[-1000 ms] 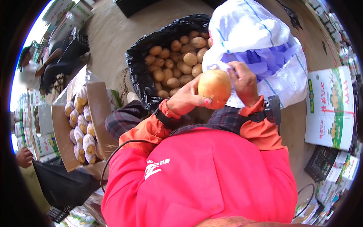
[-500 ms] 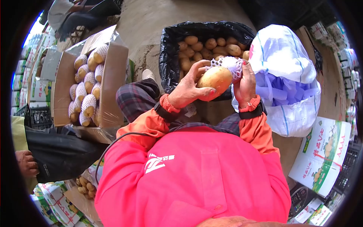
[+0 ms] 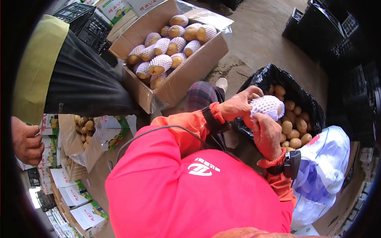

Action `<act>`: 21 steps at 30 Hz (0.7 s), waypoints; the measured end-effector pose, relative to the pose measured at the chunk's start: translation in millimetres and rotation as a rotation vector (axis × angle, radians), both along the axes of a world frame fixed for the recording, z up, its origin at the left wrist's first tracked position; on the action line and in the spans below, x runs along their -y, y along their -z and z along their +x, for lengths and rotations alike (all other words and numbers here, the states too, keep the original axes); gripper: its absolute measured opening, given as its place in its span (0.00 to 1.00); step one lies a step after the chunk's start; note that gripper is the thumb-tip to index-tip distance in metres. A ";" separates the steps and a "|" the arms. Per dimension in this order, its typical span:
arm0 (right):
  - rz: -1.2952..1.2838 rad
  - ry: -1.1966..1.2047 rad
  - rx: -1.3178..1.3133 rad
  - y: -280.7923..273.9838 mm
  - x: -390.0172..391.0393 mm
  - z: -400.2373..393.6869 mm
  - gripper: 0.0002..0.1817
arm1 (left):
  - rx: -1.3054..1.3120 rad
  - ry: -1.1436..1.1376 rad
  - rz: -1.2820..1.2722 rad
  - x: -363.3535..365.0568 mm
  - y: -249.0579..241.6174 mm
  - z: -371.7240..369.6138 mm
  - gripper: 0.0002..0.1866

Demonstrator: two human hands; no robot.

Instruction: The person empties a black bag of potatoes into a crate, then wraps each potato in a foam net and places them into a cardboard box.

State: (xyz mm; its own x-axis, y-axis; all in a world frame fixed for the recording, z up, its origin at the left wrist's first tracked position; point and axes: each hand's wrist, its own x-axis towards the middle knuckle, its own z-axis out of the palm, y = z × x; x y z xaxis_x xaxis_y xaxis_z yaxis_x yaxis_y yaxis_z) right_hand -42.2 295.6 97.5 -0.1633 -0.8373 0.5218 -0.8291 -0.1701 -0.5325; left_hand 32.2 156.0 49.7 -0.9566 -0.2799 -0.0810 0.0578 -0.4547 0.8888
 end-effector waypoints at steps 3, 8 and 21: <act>-0.066 -0.173 -0.015 -12.0 23.3 11.2 0.12 | 0.050 -0.158 0.143 31.8 -17.2 27.2 0.32; 0.130 -0.112 0.250 11.9 13.7 -2.4 0.12 | -0.047 -0.370 -0.274 191.3 -26.9 90.2 0.33; 0.323 0.628 0.436 76.7 -86.7 -32.5 0.05 | 1.368 -0.053 -1.892 469.8 122.5 128.4 0.16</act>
State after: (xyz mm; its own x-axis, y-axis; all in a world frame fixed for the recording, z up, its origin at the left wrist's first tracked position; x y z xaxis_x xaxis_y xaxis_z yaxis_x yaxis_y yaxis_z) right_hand -74.7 382.2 20.8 -0.7824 -0.6206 0.0527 -0.4267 0.4724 -0.7712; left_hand 160.6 -313.9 -72.8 -0.5838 -0.7981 -0.1487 -0.7368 0.5978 -0.3159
